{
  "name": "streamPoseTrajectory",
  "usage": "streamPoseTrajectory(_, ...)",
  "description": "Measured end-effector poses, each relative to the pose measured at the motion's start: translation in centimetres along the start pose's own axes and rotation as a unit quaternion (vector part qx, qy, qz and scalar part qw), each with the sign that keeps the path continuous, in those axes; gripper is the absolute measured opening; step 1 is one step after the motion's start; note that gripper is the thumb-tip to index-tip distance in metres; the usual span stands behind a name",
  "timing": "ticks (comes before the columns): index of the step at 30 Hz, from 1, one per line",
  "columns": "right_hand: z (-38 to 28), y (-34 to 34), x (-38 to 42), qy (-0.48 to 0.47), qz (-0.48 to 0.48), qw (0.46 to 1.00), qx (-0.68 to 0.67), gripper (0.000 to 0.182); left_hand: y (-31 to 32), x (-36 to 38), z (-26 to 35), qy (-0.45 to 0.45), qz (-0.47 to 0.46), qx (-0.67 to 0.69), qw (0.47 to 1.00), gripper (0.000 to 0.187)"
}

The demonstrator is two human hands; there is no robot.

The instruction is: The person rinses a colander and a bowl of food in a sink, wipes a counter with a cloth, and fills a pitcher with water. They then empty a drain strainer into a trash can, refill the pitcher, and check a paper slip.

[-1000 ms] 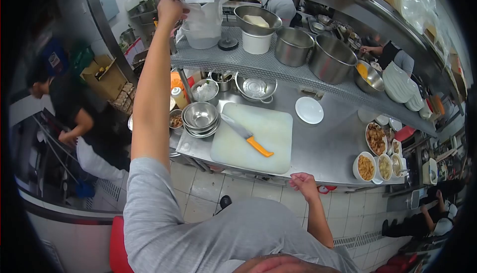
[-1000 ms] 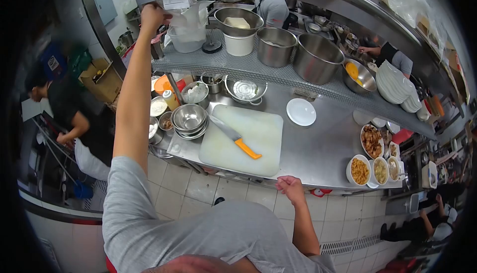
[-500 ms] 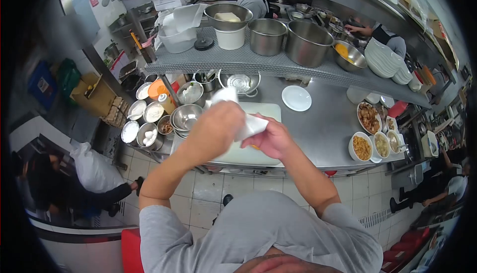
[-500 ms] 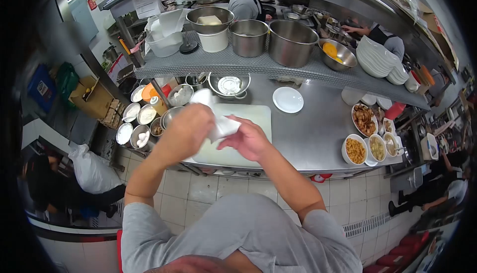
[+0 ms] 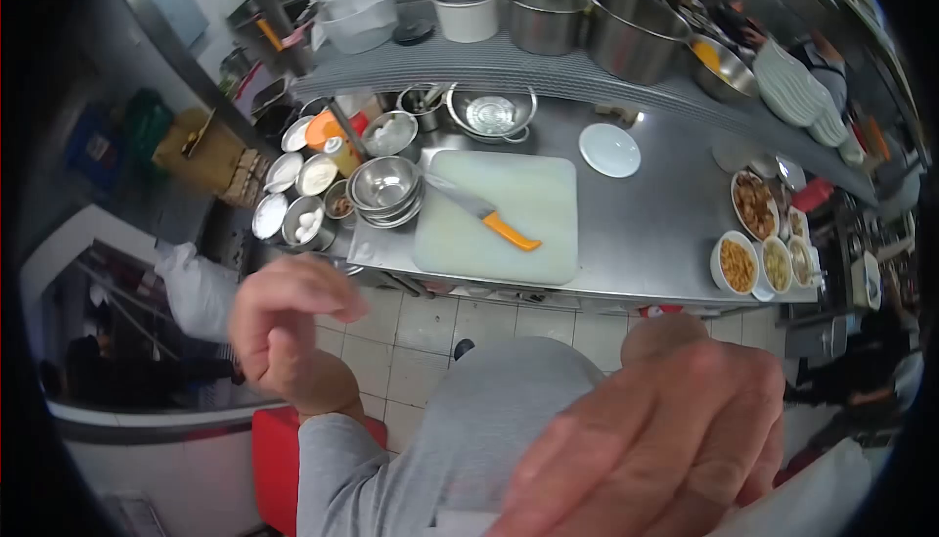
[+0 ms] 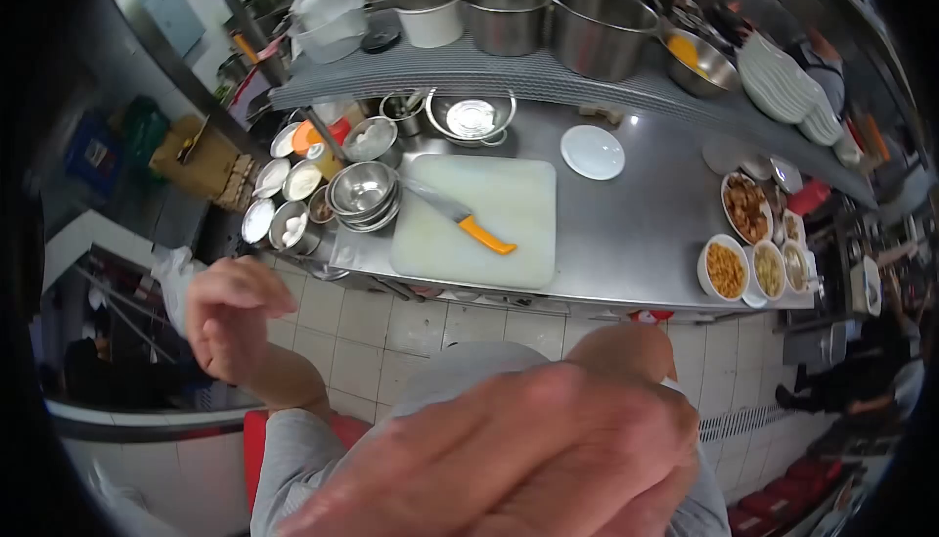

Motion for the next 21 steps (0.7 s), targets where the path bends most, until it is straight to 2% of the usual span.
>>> streamPoseTrajectory(4, -0.2, -0.6, 1.4, -0.060, -0.010, 0.997, 0.057, 0.038, 1.2, 1.2, -2.2, -0.033, -0.016, 0.035, 0.999, 0.054)
streamPoseTrajectory(7, -1.0, -0.5, 2.1, -0.101, -0.011, 0.992, 0.074, 0.037, 1.9, 2.1, -2.6, -0.088, -0.018, 0.026, 0.996, 0.071)
streamPoseTrajectory(11, -2.1, -0.8, 2.6, -0.130, 0.006, 0.986, 0.106, 0.036, 2.8, 2.5, -3.3, -0.125, -0.048, 0.047, 0.990, 0.075)
streamPoseTrajectory(14, -2.2, -1.0, 3.3, -0.124, -0.020, 0.987, 0.101, 0.036, 3.0, 2.4, -4.2, -0.118, -0.021, 0.026, 0.992, 0.077)
streamPoseTrajectory(17, -3.0, -1.4, 3.9, -0.117, -0.040, 0.987, 0.100, 0.035, 3.5, 2.3, -4.3, -0.161, -0.005, 0.017, 0.987, 0.079)
streamPoseTrajectory(21, -4.2, -2.2, 4.9, -0.106, -0.070, 0.988, 0.089, 0.035, 4.5, 2.1, -4.9, -0.180, -0.044, 0.017, 0.982, 0.081)
Point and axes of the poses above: each hand's wrist, its own x-axis away from the middle knuckle, its own y-axis out of the palm, z = x × y, the point moved 3 cm from there along -x, towards the middle knuckle, and after that the axes turned 12 degrees about -y, right-handed, at the moved point
